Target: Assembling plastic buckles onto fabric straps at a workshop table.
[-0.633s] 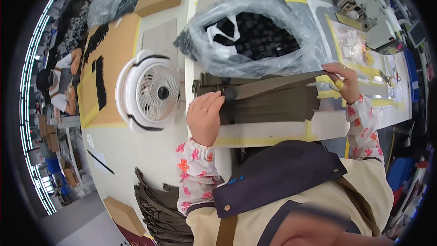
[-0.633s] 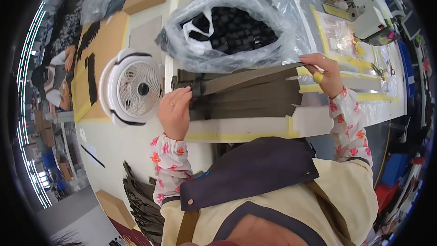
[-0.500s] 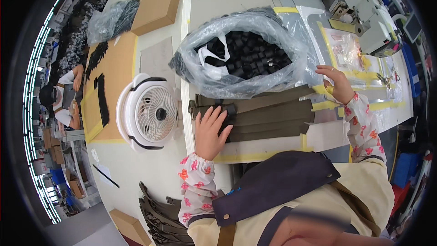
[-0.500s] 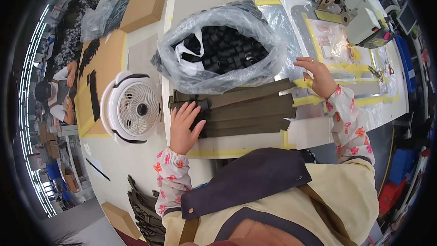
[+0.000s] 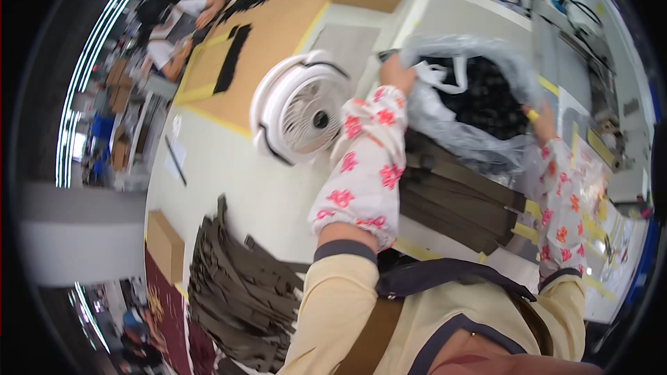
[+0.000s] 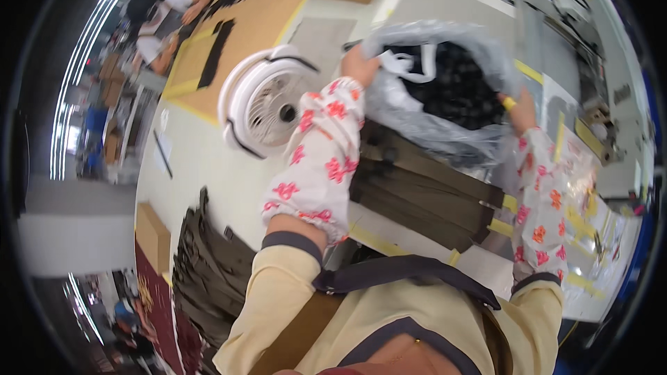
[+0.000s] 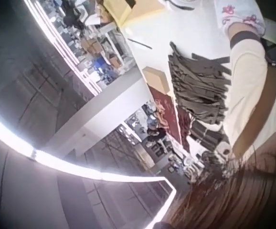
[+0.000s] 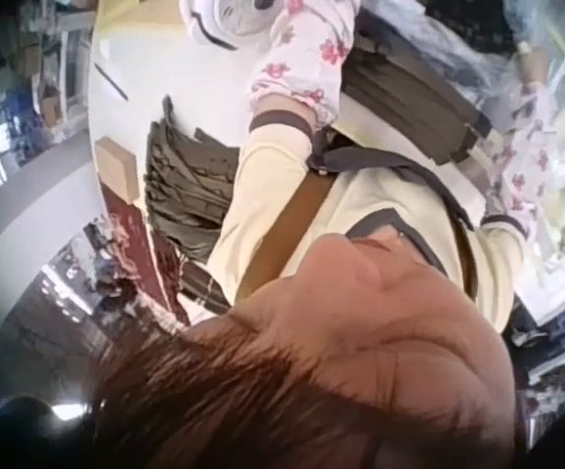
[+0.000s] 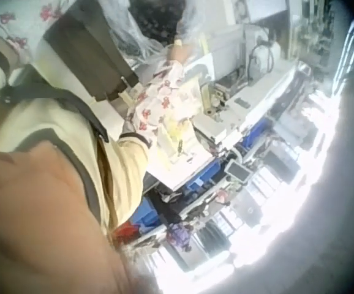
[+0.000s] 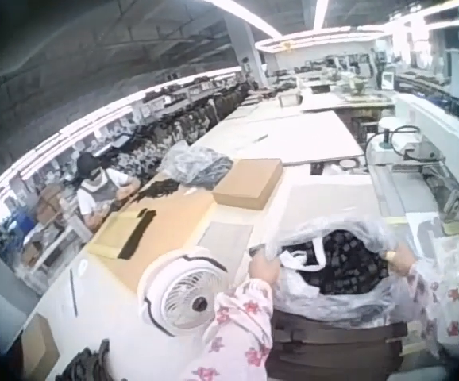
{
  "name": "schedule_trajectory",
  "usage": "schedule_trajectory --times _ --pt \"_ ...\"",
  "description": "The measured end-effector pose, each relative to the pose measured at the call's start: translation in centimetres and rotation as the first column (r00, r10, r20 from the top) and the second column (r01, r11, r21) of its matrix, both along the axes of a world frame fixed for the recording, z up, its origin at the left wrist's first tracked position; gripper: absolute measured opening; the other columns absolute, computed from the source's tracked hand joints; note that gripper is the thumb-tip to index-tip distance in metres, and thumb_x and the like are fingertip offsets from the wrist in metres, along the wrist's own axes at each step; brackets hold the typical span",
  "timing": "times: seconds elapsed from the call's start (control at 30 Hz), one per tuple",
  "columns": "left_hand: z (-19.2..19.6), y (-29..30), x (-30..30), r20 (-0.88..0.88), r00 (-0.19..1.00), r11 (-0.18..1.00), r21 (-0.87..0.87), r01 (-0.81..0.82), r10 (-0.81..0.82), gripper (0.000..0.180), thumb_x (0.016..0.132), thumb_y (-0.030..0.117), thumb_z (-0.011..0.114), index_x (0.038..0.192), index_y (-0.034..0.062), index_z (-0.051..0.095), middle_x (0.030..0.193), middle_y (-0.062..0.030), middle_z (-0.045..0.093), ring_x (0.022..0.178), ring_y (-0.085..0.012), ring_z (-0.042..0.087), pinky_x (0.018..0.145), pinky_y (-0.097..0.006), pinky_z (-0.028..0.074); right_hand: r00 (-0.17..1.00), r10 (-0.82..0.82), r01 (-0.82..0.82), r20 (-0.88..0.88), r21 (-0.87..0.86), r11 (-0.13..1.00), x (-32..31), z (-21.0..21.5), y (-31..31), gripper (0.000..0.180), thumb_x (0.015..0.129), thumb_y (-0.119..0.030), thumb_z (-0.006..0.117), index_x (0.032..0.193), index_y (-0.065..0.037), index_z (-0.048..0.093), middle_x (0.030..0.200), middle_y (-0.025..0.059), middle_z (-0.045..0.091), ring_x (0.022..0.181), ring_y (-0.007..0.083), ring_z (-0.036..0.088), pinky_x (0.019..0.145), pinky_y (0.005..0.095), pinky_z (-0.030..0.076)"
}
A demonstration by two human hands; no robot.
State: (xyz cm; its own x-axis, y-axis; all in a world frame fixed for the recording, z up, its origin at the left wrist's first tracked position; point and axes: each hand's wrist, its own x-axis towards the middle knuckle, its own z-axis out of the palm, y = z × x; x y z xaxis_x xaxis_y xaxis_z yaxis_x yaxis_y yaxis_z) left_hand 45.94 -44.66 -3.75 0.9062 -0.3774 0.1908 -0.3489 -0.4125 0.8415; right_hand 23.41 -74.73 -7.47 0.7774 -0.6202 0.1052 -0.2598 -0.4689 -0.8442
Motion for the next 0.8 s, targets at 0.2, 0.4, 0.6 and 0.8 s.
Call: schedule_trajectory --times 0.2,0.4,0.6,0.8 --pt "8.1 -2.6 -1.6 0.033 0.985 0.953 -0.258 -0.157 0.171 0.028 0.054 0.016 0.059 0.073 -0.0055 0.059 0.079 -0.0262 0.059 0.076 -0.0403 0.058 0.071 -0.041 0.046 0.987 0.149 -0.151 0.058 0.024 0.988 2.8 10.0 -7.6 0.054 0.078 -0.040 0.061 0.111 0.002 0.054 0.103 0.0092 0.059 0.093 0.0173 0.053 0.082 0.0283 0.038" --pt "15.9 11.0 -7.6 0.101 0.995 0.733 -0.675 0.082 -0.018 0.026 0.061 0.008 0.055 0.083 -0.0059 0.057 0.067 -0.0118 0.060 0.061 -0.0190 0.056 0.058 -0.030 0.044 0.908 0.410 -0.411 0.085 -0.014 0.912 5.9 9.7 -12.2 0.052 0.080 -0.038 0.058 0.112 0.002 0.053 0.102 0.0093 0.058 0.093 0.0189 0.053 0.084 0.0283 0.038" --pt "21.5 31.0 -15.6 0.051 0.998 0.773 -0.632 0.053 -0.026 0.029 0.078 0.001 0.048 0.107 -0.0021 0.052 0.096 -0.0054 0.059 0.086 -0.0127 0.054 0.076 -0.024 0.042 0.706 0.660 -0.639 0.256 -0.172 0.750 4.4 18.2 25.1 0.050 0.082 -0.037 0.055 0.112 0.002 0.051 0.102 0.0088 0.058 0.092 0.0178 0.052 0.083 0.0290 0.039" --pt "16.1 47.0 -17.0 -0.098 0.953 0.809 -0.508 -0.296 0.287 0.032 0.080 0.003 0.050 0.111 -0.0034 0.051 0.097 -0.0050 0.059 0.085 -0.0118 0.055 0.076 -0.024 0.042 0.546 0.823 -0.782 0.156 -0.259 0.567 8.5 21.2 42.5 0.052 0.081 -0.037 0.054 0.114 0.002 0.048 0.102 0.0099 0.057 0.092 0.0177 0.052 0.084 0.0293 0.039"
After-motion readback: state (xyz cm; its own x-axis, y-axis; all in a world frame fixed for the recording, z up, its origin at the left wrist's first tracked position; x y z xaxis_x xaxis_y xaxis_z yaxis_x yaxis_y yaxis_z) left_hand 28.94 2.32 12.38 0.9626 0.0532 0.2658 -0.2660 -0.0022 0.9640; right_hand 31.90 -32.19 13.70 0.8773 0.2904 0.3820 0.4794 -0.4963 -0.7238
